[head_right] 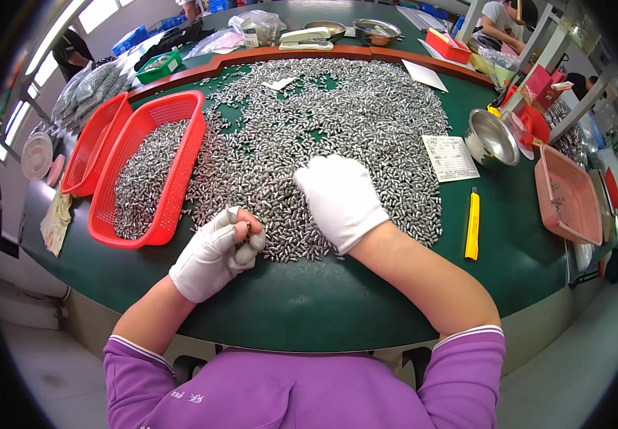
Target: Sorting and inspecting small metal hardware components at a workbench.
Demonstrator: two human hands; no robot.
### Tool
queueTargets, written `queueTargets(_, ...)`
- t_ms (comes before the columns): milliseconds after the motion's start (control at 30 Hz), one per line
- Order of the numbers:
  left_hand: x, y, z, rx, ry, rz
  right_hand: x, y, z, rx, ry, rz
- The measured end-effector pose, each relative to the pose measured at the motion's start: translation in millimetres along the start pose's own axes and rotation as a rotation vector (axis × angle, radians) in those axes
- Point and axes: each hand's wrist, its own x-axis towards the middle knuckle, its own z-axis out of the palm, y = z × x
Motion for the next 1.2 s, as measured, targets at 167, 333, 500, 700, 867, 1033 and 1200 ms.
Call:
queueTargets(167,-0.4,0.5,0.3,-0.01,-0.05,0.002,0.7,-5.8,-9.7,0.242,0.3,0.009)
queueTargets(333,-0.2,1.5,1.2,-0.015,-0.029,0.002,2.4,0.3,-16.4,0.071,0.087,-0.086)
queueTargets(500,0.3,0.3,2.9,-0.013,0.018,0.021,4.7,-3.1,-11.4,0.013,0.093,0.032)
queueTargets(700,0.8,1.5,4.5,-0.01,0.036,0.018,-4.5,-9.0,-6.5,0.125,-0.122,-0.011)
queueTargets(867,0.4,0.1,5.0,-0.006,0.017,0.015,-3.8,-14.8,-0.2,0.105,-0.099,0.011)
queueTargets(1033,-1.0,-1.0,-2.4,-0.043,-0.05,0.001,1.4,-17.4,-7.4,0.211,0.009,-0.039)
queueTargets(1200,-2.3,2.1,7.5,-0.109,-0.067,-0.021,4.5,-26.3,-25.3,0.484,0.119,-0.19)
